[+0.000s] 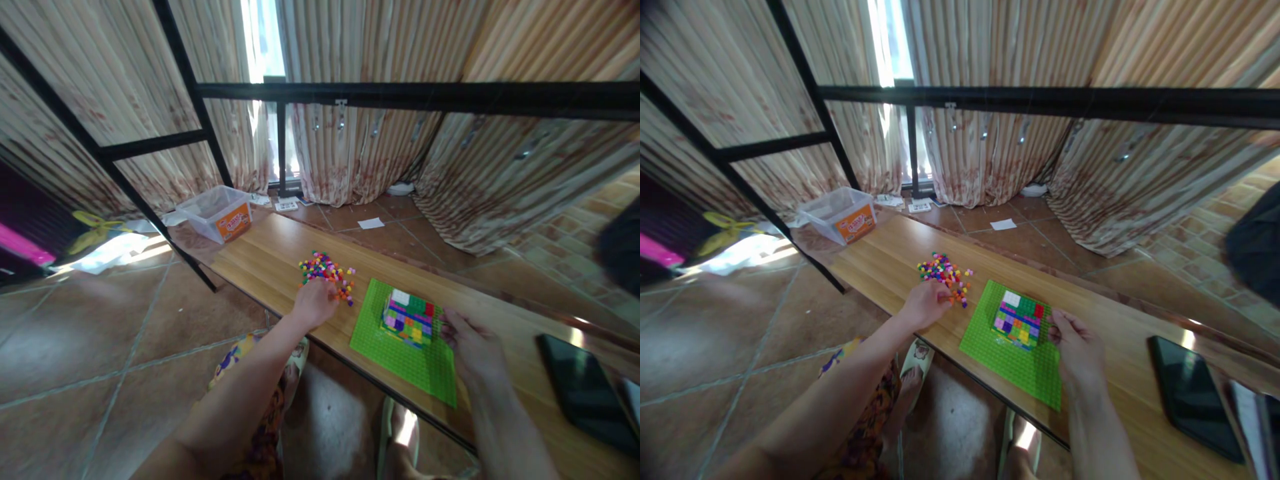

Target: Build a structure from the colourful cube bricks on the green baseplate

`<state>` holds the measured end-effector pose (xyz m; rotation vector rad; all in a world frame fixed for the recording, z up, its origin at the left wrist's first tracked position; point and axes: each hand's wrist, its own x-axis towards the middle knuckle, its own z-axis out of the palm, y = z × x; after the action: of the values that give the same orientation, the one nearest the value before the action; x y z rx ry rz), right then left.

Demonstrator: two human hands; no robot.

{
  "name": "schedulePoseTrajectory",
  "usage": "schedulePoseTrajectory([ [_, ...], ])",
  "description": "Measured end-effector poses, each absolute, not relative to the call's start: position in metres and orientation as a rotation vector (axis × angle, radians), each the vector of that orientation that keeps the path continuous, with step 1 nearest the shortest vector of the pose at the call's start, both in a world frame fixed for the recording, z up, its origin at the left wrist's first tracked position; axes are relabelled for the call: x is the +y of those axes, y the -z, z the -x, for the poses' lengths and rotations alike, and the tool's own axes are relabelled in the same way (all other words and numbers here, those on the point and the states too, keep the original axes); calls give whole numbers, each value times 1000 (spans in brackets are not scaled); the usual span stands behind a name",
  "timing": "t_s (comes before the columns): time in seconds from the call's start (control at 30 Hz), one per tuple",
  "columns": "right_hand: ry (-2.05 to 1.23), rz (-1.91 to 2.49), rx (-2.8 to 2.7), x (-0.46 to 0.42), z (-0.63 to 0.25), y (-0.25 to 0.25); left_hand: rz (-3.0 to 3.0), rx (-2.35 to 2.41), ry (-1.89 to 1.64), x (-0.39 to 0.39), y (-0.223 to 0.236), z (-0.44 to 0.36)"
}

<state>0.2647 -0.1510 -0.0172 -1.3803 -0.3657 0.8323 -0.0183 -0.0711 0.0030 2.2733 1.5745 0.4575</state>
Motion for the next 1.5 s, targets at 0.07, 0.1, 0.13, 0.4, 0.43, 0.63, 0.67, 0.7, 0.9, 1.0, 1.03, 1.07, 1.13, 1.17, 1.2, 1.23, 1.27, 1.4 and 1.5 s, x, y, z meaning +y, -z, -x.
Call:
schedulePoseTrajectory([
  [0.07, -834, 1383, -372, -150, -264, 17, -2335, 1609, -439, -75, -1, 12],
  [0.1, -831, 1388, -379, -150, -264, 18, -2359, 1620, -420, -76, -1, 9],
  [0.13, -828, 1393, -387, -150, -264, 18, -2377, 1627, -392, -76, -1, 7],
  [0.4, -787, 1373, -430, -152, -269, 19, -2319, 1557, -498, -73, -1, 2],
  [0.43, -776, 1367, -435, -152, -269, 18, -2269, 1506, -581, -73, 0, -1],
  [0.63, -723, 1340, -461, -148, -261, 16, -2009, 1064, -907, -78, -3, -37],
  [0.67, -725, 1336, -467, -147, -260, 17, -1989, 1030, -933, -79, -5, -45],
  [0.7, -729, 1334, -472, -147, -259, 17, -1976, 1011, -954, -81, -6, -51],
  [0.9, -728, 1369, -477, -148, -260, 15, -1963, 1014, -973, -85, -10, -74],
  [1.0, -723, 1376, -474, -149, -261, 14, -1986, 987, -968, -84, -8, -76],
  [1.03, -721, 1379, -476, -149, -262, 14, -1993, 982, -969, -84, -7, -76],
  [1.07, -719, 1382, -480, -149, -262, 14, -1999, 982, -970, -84, -7, -75],
  [1.13, -721, 1384, -493, -149, -262, 14, -2015, 992, -971, -84, -7, -75],
  [1.17, -725, 1381, -496, -148, -261, 14, -2026, 997, -968, -83, -7, -75],
  [1.2, -733, 1378, -496, -148, -260, 14, -2037, 1001, -966, -83, -6, -75],
  [1.23, -745, 1375, -493, -148, -259, 15, -2047, 1005, -966, -83, -6, -76],
  [1.27, -757, 1374, -490, -147, -258, 15, -2054, 1008, -967, -82, -5, -76],
  [1.4, -769, 1402, -518, -147, -253, 17, -2040, 1032, -956, -79, 1, -79],
  [1.5, -748, 1418, -537, -147, -252, 18, -1989, 1040, -937, -77, 5, -80],
])
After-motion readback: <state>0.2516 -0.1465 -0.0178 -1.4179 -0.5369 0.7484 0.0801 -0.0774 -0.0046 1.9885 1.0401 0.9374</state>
